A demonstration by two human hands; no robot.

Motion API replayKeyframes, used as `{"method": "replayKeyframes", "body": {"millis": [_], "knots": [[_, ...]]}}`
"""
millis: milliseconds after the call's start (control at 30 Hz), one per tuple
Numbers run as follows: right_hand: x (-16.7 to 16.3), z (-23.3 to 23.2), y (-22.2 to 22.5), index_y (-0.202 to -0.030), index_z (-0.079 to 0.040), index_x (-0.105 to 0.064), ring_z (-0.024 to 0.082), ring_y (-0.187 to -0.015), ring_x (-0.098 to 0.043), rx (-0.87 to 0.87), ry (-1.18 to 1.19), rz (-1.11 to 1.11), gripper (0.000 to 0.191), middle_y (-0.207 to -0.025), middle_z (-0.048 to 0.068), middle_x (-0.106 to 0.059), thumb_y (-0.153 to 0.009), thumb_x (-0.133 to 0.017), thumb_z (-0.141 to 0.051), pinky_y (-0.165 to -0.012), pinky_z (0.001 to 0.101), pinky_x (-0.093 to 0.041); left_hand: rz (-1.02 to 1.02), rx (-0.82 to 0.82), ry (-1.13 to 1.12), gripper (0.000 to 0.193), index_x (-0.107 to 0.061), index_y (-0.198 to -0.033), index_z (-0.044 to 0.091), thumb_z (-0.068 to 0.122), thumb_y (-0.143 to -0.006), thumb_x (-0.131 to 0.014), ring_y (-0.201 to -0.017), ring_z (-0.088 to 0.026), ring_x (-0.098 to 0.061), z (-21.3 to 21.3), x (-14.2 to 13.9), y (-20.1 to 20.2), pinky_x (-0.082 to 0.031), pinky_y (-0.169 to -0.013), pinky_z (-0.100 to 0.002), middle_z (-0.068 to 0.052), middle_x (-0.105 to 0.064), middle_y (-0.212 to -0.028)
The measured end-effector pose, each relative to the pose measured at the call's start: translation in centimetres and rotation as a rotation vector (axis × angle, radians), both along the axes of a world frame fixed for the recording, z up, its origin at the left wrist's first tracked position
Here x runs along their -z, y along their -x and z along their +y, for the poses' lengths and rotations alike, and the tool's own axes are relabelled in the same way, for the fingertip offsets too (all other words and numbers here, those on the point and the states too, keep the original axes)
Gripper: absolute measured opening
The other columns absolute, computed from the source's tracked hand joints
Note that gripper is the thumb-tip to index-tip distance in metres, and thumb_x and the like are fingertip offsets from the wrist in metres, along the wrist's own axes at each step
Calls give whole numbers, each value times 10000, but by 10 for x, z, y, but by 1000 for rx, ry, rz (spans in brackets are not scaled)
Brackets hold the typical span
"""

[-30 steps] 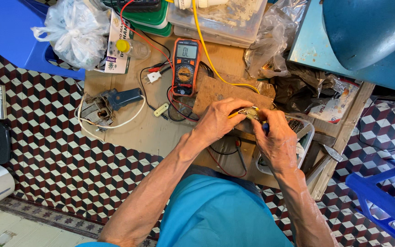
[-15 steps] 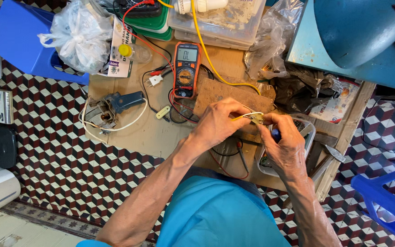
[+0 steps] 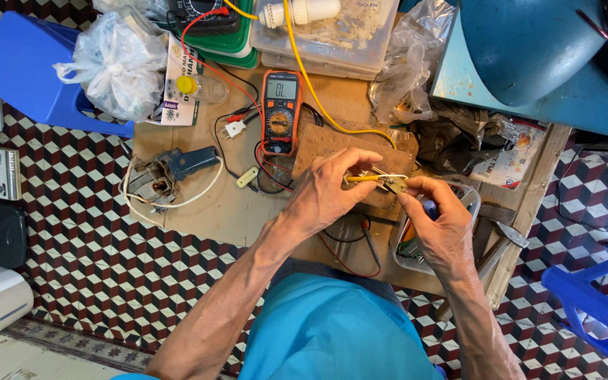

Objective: The person sits at a cluttered workbench and repairs an electrical plug and socket assembly. They strip and twist wire ends by hand, connect the wires to the plug terminals, check the assembly with a multimeter, and use a screwdriver to tighten the plug's parts.

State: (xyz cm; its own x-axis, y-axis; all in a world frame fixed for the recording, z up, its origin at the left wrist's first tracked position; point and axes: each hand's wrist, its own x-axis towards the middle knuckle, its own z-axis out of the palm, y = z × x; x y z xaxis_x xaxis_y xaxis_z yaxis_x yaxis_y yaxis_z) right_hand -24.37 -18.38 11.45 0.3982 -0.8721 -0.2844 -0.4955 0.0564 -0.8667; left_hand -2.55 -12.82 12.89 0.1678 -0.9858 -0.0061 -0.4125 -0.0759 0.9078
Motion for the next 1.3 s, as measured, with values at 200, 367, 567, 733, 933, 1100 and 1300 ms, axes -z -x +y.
{"method": "replayKeyframes", "body": {"millis": [200,367,567,733,933,1100,1300], "knots": [[5,1,1,-1196,-36,-700,18,-764,-520,156,-185,-156,273,-971,-36,-668,-950,-746,-144,-644,170,-436,116,-405,-148,186,-711,-1064,83,244,-984,-757,-922,-141,-733,41,-25,43,-579,-859,-283,-54,-772,-971],[-3,-6,-4,-1207,-31,-690,17,-833,-574,186,-89,-226,258,-985,-29,-670,-974,-730,-134,-710,174,-483,916,-329,-192,445,-588,-1357,81,255,-965,-707,-1063,-80,-661,15,15,58,-560,-885,-249,-18,-689,-1216],[-15,-24,-15,-1215,-20,-670,42,-878,-586,154,85,-185,263,-1004,-4,-676,-981,-734,-122,-763,194,-489,1069,-36,-78,496,-550,-1505,42,193,-1042,-642,-1103,-70,-610,-27,41,46,-519,-867,-242,-39,-662,-1309],[-30,-34,-19,-1204,-43,-668,45,-873,-617,93,175,-96,256,-1014,-4,-691,-968,-732,-121,-766,196,-508,1026,-13,-18,414,-596,-1445,16,98,-1044,-659,-1184,-103,-639,-38,39,41,-520,-1047,-255,-52,-685,-1281],[-52,-37,-25,-1162,-53,-704,101,-788,-546,91,319,43,226,-992,31,-654,-949,-770,-91,-715,244,-473,889,-63,-29,383,-636,-1380,7,94,-1009,-681,-1115,-108,-675,-41,39,42,-548,-1002,-258,-61,-724,-1215],[-62,-38,-32,-1129,-39,-698,144,-924,-679,-2,508,28,179,-1070,74,-682,-957,-749,-44,-801,275,-538,903,-58,-44,403,-629,-1412,11,88,-1020,-680,-1094,-102,-653,-39,41,43,-532,-993,-256,-61,-714,-1212],[-64,-39,-34,-1103,-36,-694,175,-868,-704,-73,590,109,182,-1079,92,-684,-938,-770,-55,-737,288,-565,997,-22,-19,414,-587,-1436,3,68,-1033,-651,-1196,-113,-640,-38,41,43,-508,-1091,-270,-77,-688,-1297]]}}
